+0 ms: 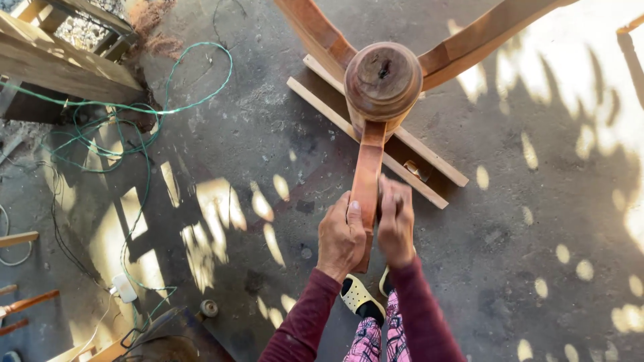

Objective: Sanding the curved legs and central pillar of a wooden table base using sandpaper.

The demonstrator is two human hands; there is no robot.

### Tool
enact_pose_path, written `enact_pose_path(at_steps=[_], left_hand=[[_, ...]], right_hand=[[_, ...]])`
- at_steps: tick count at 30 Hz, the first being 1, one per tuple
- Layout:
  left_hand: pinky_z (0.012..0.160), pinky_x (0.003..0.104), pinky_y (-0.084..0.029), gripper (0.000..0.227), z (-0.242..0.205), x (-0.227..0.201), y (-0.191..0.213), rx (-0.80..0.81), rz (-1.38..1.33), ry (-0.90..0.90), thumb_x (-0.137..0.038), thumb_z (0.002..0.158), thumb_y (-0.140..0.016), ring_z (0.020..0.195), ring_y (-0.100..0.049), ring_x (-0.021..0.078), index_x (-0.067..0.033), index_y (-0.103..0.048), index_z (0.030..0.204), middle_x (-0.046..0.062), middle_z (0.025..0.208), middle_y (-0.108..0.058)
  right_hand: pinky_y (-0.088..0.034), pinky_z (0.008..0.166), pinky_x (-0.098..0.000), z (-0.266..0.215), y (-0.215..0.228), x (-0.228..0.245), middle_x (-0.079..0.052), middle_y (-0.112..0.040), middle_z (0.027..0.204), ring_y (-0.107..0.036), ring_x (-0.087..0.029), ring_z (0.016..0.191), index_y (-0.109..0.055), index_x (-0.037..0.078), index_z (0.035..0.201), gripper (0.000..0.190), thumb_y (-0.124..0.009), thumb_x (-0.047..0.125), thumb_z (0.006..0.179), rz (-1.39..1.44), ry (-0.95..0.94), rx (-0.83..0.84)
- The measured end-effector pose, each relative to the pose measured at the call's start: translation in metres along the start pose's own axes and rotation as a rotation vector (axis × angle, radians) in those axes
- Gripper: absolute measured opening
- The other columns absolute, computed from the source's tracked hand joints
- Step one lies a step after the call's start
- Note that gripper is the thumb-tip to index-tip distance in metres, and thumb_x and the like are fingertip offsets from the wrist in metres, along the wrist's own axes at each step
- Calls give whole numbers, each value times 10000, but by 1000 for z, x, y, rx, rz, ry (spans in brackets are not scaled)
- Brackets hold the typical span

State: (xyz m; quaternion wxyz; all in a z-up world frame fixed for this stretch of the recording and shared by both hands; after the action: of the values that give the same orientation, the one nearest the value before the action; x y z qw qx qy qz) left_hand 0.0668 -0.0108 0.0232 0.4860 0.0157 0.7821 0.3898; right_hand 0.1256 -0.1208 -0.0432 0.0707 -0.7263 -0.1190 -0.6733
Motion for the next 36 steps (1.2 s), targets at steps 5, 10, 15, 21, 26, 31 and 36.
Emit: enact_pose_path(at_steps=[5, 10, 15, 21, 26, 31, 36], left_hand=[[955, 462, -514, 493, 3, -1, -5, -9, -32, -8, -316, 1039, -456, 1081, -670, 408, 66, -605, 1312, 278, 1166, -674], [909, 466, -526, 501, 0, -3, 1, 42, -7, 62, -325, 1017, -462, 1045, -671, 401, 40, -608, 1328, 263, 1146, -675], [918, 464, -525, 505, -1, 5, -3, 20, -18, 19, -324, 1039, -462, 1033, -674, 391, 62, -584, 1340, 261, 1132, -669], [898, 465, -530, 491, 2, -2, -7, 20, -31, 21, -318, 1028, -464, 1002, -672, 397, 41, -610, 1331, 261, 1104, -672], [882, 470, -529, 504, -7, 7, -3, 42, -18, 38, -310, 1025, -473, 984, -663, 413, 52, -591, 1354, 270, 1087, -662], [909, 454, -534, 498, -12, 15, -1, -6, -72, 12, -320, 1032, -482, 1019, -675, 402, 56, -607, 1333, 259, 1102, -669], [914, 453, -526, 495, -9, 11, 4, -5, -80, 19, -313, 1023, -489, 1023, -667, 406, 51, -606, 1338, 259, 1108, -664]], right_hand=[[-458, 1003, -273, 37, 0, -28, -64, -572, 1060, -556, -142, 1002, -556, -36, 1327, 324, -434, 209, 1154, 33, -41, 65], [-431, 1059, -294, -6, 1, 28, -98, -543, 1291, -558, -162, 1178, -542, -51, 1396, 378, -423, 192, 1132, -40, 147, 75], [-486, 1054, -310, 46, -3, -7, -108, -620, 1304, -627, -175, 1194, -558, -19, 1339, 315, -438, 198, 1144, -43, 98, 60], [-512, 1026, -311, 47, 7, 17, -116, -669, 1256, -662, -200, 1159, -592, -16, 1238, 245, -486, 170, 1120, -94, 105, 66], [-517, 1043, -317, 22, 6, 31, -109, -642, 1254, -663, -209, 1184, -616, -26, 1226, 253, -481, 151, 1105, -89, 160, 172], [-511, 1005, -334, 84, -7, -34, -131, -598, 1266, -622, -226, 1159, -668, -20, 1218, 243, -520, 148, 1124, -303, 256, 66], [-466, 1008, -308, 75, -8, -51, -110, -558, 1278, -583, -187, 1152, -611, -15, 1351, 320, -484, 183, 1135, -209, 189, 67]])
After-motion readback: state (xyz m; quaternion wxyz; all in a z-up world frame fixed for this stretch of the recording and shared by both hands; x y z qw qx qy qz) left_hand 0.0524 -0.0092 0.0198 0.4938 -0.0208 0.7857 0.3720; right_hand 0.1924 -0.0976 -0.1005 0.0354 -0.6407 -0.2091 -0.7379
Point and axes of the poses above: each hand's wrist, its own z-axis towards the middle knuckle, its own y-axis out of the back of the hand, x = y × z, the point moved 2 cm from there along z, towards the middle knuckle
